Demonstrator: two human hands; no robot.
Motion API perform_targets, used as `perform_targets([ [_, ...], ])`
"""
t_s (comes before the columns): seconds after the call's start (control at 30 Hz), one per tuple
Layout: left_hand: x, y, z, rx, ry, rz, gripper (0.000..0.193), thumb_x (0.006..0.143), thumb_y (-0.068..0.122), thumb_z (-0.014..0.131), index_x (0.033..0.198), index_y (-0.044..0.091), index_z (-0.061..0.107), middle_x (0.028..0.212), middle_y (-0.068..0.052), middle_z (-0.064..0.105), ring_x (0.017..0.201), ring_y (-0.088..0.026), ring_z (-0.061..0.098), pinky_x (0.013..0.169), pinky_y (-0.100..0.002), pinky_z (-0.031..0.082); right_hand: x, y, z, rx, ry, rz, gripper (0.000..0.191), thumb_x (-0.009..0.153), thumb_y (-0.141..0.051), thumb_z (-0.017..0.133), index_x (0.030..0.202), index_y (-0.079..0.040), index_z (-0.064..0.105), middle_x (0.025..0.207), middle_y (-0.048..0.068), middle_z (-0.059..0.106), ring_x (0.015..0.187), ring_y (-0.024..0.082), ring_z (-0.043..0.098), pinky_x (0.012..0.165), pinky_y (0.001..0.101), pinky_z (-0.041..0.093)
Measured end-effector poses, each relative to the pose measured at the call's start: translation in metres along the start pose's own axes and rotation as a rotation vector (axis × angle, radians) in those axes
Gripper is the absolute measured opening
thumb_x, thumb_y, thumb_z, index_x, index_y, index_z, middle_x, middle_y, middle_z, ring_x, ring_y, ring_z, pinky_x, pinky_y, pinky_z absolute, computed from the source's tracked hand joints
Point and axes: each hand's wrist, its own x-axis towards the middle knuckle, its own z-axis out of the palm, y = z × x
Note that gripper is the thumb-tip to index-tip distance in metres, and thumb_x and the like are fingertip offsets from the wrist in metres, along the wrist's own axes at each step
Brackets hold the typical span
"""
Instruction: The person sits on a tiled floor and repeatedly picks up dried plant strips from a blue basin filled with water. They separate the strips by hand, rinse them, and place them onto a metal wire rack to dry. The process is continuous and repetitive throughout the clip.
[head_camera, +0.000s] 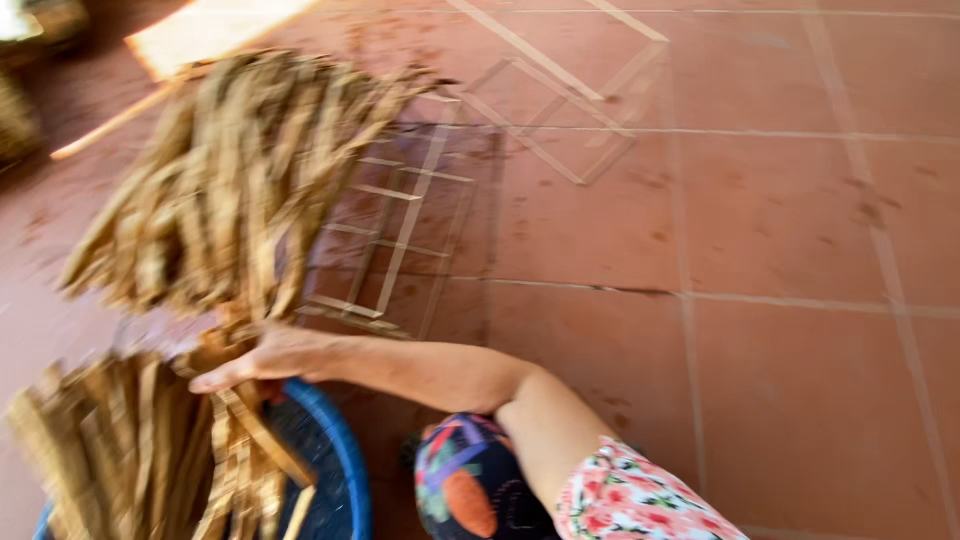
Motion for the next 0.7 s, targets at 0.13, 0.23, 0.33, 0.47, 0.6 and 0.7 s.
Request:
perform_targets([
  [0.13,0.009,-0.042,-0.023,0.030,0.031,-0.030,0.049,0.083,0.011,0.076,0.131,0.006,0.069,0.123,-0.027,0.062,0.091,-0.038,0.070,0.076,-0.043,0.059,-0.019,-0.025,-0.008,-0.051,-0.070,-0.017,0.042,0.096,-0.030,0.082,0.119,0.002,0.068,0.094,0.016,0.066,0.087,0.027,0.061,0.080,0.0441,0.052],
  [0.23,0.038,-0.021,-0.034,0.026,0.133,0.009,0.050,0.083,0.008,0.076,0.132,0.005,0.068,0.124,-0.028,0.062,0.091,-0.039,0.070,0.075,-0.043,0.059,-0.051,-0.065,-0.047,-0.042,0.383,-0.310,0.030,0.092,-0.030,0.079,0.110,-0.008,0.070,0.112,0.011,0.075,0.116,0.023,0.070,0.103,0.0423,0.055],
  [0.33,0.103,0.035,-0.085,-0.008,0.324,0.185,0.050,0.083,0.006,0.076,0.133,0.003,0.068,0.126,-0.028,0.062,0.090,-0.039,0.069,0.075,-0.043,0.059,-0.093,-0.108,-0.106,0.109,0.838,-0.447,0.041,0.094,-0.041,0.063,0.130,-0.021,0.063,0.121,-0.002,0.073,0.111,0.012,0.068,0.080,0.0318,0.056],
  [0.47,0.101,0.109,-0.133,-0.167,0.580,0.559,0.051,0.083,0.004,0.075,0.134,0.001,0.067,0.128,-0.029,0.061,0.090,-0.039,0.069,0.074,-0.042,0.059,-0.116,-0.152,-0.170,-0.130,1.000,-1.160,0.028,0.103,-0.032,0.064,0.115,-0.006,0.065,0.110,0.011,0.072,0.099,0.023,0.074,0.077,0.0410,0.067],
  [0.6,-0.007,0.121,-0.097,-0.448,0.313,0.979,0.048,0.077,-0.005,0.068,0.125,-0.003,0.070,0.142,-0.034,0.055,0.095,-0.038,0.072,0.081,-0.042,0.062,-0.079,-0.152,-0.198,-0.761,0.911,-1.267,0.017,0.110,-0.025,0.064,0.117,-0.010,0.062,0.124,0.006,0.060,0.122,0.016,0.061,0.104,0.0363,0.058],
  [0.7,-0.080,0.090,-0.047,-0.496,0.111,1.047,0.022,0.081,0.000,0.065,0.103,0.002,0.068,0.131,-0.025,0.062,0.110,-0.041,0.069,0.092,-0.044,0.058,-0.033,-0.116,-0.207,-1.446,1.003,-1.225,0.017,0.115,-0.026,0.070,0.100,-0.020,0.064,0.113,0.001,0.064,0.109,0.018,0.067,0.085,0.0298,0.064],
])
